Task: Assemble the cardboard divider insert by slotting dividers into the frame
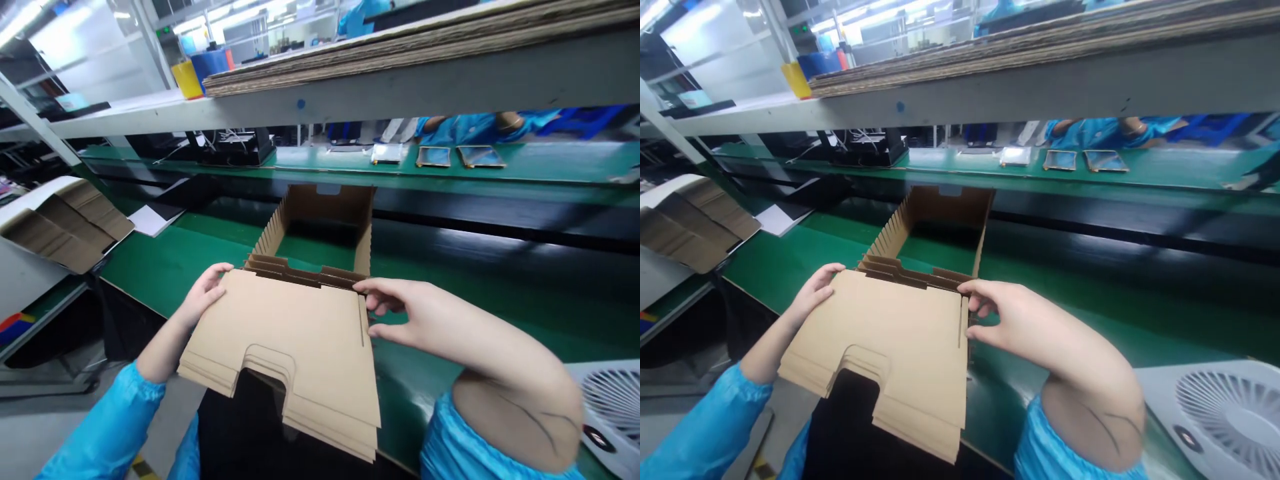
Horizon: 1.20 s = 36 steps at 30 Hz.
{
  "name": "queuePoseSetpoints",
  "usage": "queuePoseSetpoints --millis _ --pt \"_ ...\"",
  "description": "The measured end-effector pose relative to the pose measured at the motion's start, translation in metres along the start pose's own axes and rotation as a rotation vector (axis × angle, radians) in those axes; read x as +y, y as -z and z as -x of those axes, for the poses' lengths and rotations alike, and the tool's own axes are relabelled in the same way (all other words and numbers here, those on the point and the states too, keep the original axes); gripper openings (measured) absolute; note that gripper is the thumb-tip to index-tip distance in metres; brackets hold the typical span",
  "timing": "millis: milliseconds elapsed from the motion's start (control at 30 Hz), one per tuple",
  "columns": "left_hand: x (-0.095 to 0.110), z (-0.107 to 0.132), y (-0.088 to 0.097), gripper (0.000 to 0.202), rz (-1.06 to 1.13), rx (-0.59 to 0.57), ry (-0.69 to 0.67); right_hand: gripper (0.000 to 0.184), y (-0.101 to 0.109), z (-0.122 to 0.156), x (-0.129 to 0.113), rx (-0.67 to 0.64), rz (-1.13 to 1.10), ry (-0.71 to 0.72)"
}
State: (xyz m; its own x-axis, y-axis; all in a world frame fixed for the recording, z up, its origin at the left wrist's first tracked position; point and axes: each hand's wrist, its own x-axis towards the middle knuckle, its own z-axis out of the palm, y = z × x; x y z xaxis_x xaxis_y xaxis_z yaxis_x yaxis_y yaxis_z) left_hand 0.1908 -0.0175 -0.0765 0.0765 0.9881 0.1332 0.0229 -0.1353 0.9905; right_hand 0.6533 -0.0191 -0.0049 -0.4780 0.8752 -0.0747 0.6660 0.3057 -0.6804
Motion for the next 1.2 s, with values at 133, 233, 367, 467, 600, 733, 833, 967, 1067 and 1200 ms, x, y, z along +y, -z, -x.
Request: queuePoseSetpoints --millis 133,233,367,467,600,733,833,967,1067,1200 --pt "0.000 0.005 -0.030 0.049 -0.024 0.097 0.034 0.057 -0.003 0.020 0.015 0.043 -0.150 0.036" --pt "0.002 0.005 -0.048 0.047 -0.006 0.061 0.049 0.068 -0.002 0.024 0.037 0.065 -0.311 0.016" --pt "0.002 -0.012 -0.057 0.033 -0.158 0.051 -0.031 0.075 0.004 0.011 0.058 0.067 -0.420 -0.036" --pt "0.000 -0.034 -0.051 0.029 -0.252 0.036 -0.140 0.074 0.007 -0.001 0.067 0.065 -0.451 -0.038" --pt "-0.005 -0.066 -0.030 0.027 -0.170 -0.205 -0.232 0.073 0.008 -0.012 0.086 0.011 -0.515 0.030" --pt "-0.009 -0.097 -0.010 0.034 -0.051 -0.601 -0.321 0.063 0.000 -0.019 0.111 0.040 -0.504 0.145" --pt "-0.009 -0.117 -0.003 0.036 -0.035 -0.811 -0.342 0.060 -0.009 -0.022 0.120 0.063 -0.545 0.255" --pt "-0.001 -0.136 -0.004 0.031 -0.089 -0.950 -0.267 0.046 -0.015 -0.021 0.118 0.140 -0.591 0.324" --pt "0.006 -0.144 -0.007 0.027 -0.098 -0.998 -0.216 0.036 -0.016 -0.019 0.114 0.206 -0.618 0.376" --pt "0.005 -0.145 -0.009 0.033 -0.077 -0.961 -0.185 0.034 -0.020 -0.020 0.115 0.251 -0.657 0.383"
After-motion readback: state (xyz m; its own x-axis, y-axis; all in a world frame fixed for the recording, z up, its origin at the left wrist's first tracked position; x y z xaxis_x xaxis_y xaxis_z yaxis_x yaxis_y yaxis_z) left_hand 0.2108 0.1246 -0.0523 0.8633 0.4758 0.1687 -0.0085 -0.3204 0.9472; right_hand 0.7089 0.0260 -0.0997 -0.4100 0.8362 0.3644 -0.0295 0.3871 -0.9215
